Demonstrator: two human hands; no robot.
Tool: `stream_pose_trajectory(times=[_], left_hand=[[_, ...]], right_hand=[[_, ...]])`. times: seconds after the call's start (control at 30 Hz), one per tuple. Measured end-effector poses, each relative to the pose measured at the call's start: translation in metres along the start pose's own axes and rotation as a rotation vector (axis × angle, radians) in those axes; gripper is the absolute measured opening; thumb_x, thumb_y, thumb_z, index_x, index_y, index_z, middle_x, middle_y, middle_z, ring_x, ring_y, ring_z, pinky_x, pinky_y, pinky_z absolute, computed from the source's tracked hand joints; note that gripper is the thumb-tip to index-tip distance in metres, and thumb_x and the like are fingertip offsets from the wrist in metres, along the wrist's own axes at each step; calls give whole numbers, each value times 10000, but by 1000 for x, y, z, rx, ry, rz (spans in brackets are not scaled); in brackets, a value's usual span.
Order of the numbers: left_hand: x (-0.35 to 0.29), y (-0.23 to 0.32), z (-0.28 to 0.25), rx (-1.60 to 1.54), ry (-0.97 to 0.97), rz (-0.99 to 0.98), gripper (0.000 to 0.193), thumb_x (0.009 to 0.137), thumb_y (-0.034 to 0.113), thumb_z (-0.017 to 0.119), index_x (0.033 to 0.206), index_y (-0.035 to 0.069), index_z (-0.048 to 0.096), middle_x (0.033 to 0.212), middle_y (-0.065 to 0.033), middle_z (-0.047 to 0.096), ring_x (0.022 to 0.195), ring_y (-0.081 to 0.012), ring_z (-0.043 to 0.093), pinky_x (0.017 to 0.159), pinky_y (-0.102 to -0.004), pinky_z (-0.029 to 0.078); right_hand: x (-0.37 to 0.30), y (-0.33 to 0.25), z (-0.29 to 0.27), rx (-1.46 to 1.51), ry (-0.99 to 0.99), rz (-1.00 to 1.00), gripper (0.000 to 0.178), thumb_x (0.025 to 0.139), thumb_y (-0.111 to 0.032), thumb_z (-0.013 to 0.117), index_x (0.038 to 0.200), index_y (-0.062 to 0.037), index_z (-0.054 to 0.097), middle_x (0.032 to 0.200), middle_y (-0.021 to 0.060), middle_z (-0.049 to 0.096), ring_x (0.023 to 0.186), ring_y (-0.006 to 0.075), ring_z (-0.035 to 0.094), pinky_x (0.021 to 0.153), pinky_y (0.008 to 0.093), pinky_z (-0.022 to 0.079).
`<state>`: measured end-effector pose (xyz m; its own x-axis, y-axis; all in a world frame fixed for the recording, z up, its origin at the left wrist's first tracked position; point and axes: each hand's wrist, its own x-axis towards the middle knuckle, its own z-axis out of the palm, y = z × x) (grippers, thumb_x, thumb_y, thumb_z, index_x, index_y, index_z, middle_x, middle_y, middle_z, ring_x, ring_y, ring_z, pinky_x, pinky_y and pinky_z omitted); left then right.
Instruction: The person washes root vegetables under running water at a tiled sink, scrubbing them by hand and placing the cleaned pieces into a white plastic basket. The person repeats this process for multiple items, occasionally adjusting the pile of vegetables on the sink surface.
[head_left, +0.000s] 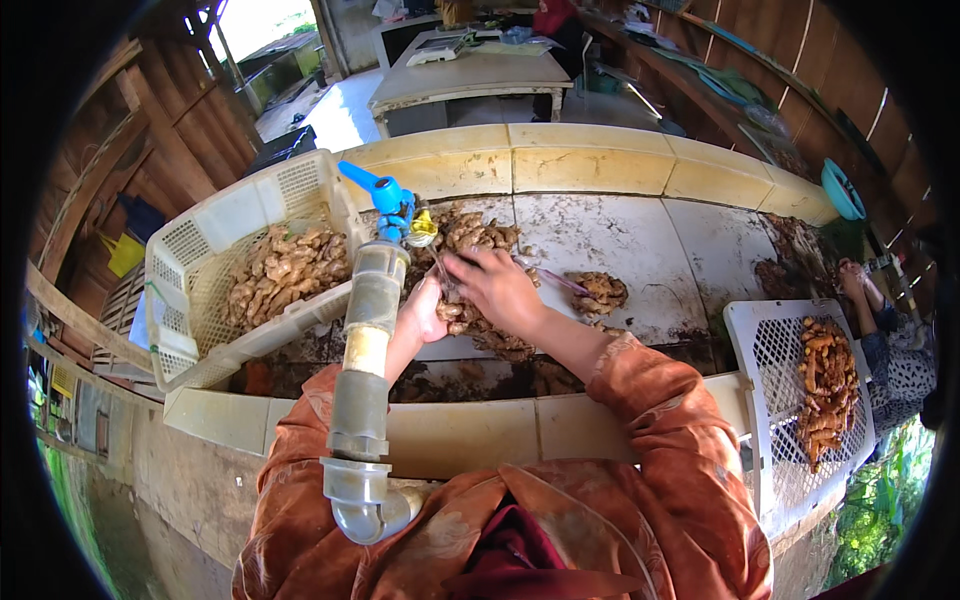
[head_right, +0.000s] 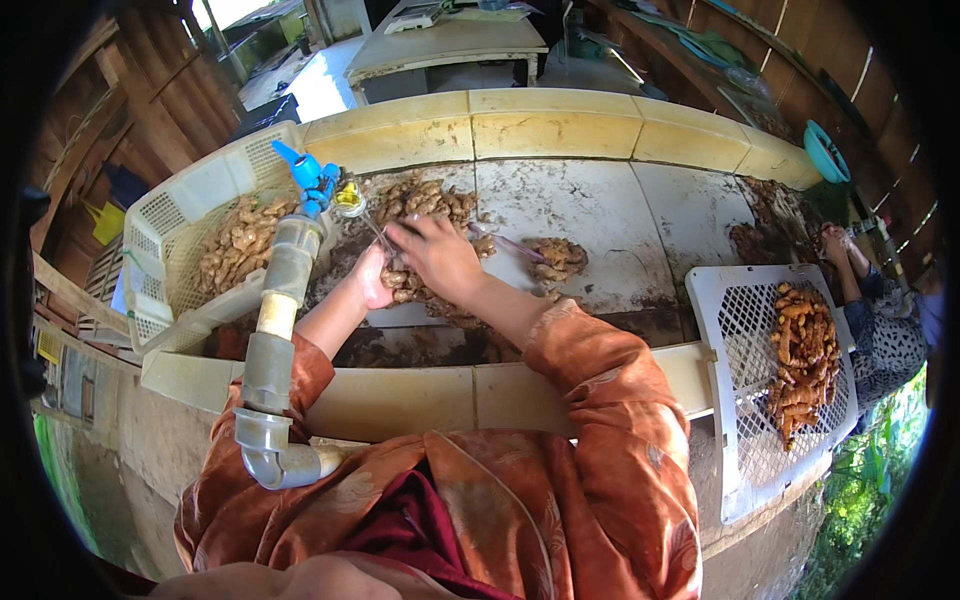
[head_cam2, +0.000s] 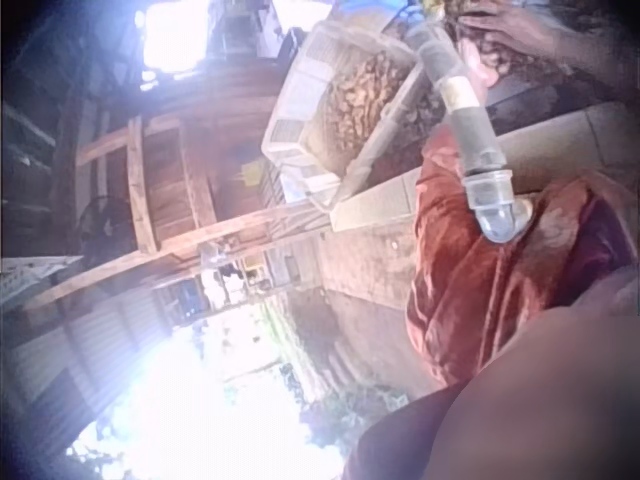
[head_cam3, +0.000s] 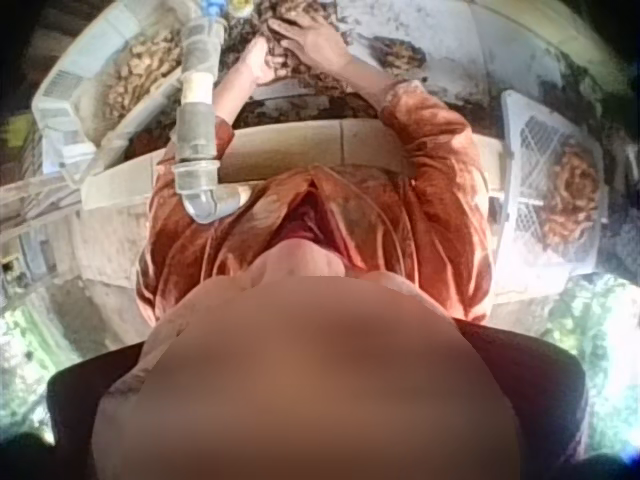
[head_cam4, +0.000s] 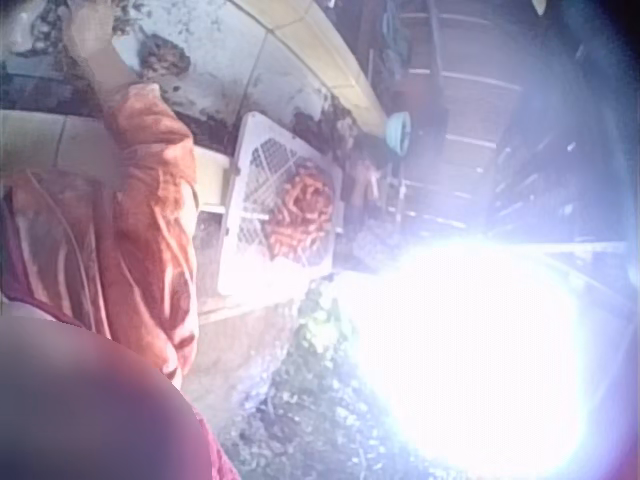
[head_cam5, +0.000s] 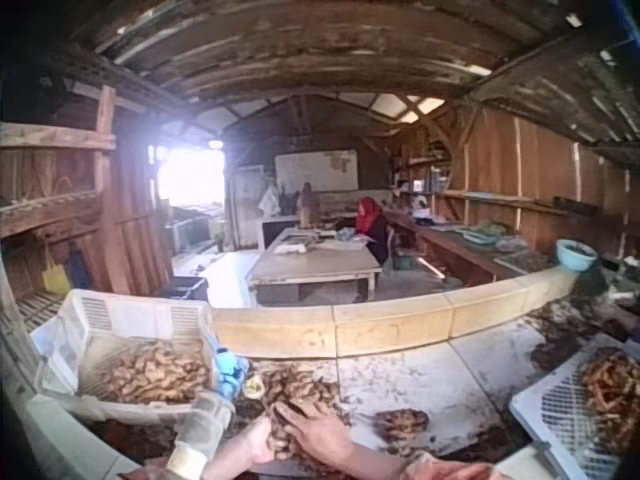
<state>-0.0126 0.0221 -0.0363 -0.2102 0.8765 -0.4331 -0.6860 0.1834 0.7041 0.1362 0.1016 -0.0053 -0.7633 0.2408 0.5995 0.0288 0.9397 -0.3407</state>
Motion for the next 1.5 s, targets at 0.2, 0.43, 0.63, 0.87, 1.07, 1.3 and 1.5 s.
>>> stream_pose_trajectory(times=[0.2, 0.43, 0.63, 0.87, 1.07, 1.3, 1.5], left_hand=[[-7, 2, 5, 72, 156, -123, 619, 818, 672, 380, 1084, 154, 589, 1065, -33, 611, 893, -241, 599, 744, -413, 492], [20, 11, -17, 149, 220, 104, 642, 730, 685, 519, 1051, 133, 587, 943, -63, 644, 826, -237, 629, 708, -423, 523], [36, -20, -55, 199, 164, -26, 576, 760, 634, 541, 1005, 116, 593, 909, -75, 647, 781, -246, 641, 695, -433, 532], [42, -6, -56, 698, 208, 305, 683, 756, 653, 536, 1167, 107, 516, 994, -88, 628, 847, -232, 631, 725, -426, 509], [40, -14, -46, 526, 65, 110, 594, 763, 644, 535, 1083, 144, 529, 884, -103, 620, 726, -252, 636, 657, -401, 519], [22, -12, -24, 506, 273, 55, 771, 711, 727, 509, 1270, 201, 440, 1276, -127, 479, 1062, -246, 535, 858, -500, 416], [55, -9, -53, 522, 189, 255, 653, 765, 620, 528, 1183, 119, 498, 1075, -114, 581, 897, -239, 605, 778, -440, 477]], right_hand=[[3, -6, -7, -245, -201, -103, 523, 774, -173, 623, 1274, -174, 469, 1136, 140, 536, 1007, 321, 529, 861, 395, 451], [9, -11, -13, 323, 4, 292, 507, 777, -148, 608, 1266, -124, 481, 1175, 161, 503, 1012, 365, 523, 891, 398, 430], [-15, 16, -6, 77, -106, 76, 459, 770, -170, 618, 1219, -130, 531, 1164, 175, 520, 1044, 372, 494, 891, 392, 429], [-3, 6, -12, 52, -277, -73, 471, 757, -181, 625, 1216, -125, 535, 1177, 186, 513, 1053, 379, 500, 903, 440, 421], [-13, 29, 0, 132, -57, 280, 467, 798, -198, 622, 1240, -110, 500, 1120, 198, 522, 983, 369, 532, 833, 388, 461], [-9, 18, -2, 127, 10, 252, 412, 818, -198, 590, 1214, -107, 524, 1109, 212, 531, 939, 369, 556, 820, 400, 471], [-9, -5, 2, 90, -49, -74, 473, 789, -187, 630, 1243, -132, 508, 1120, 198, 529, 998, 368, 522, 876, 405, 440]])
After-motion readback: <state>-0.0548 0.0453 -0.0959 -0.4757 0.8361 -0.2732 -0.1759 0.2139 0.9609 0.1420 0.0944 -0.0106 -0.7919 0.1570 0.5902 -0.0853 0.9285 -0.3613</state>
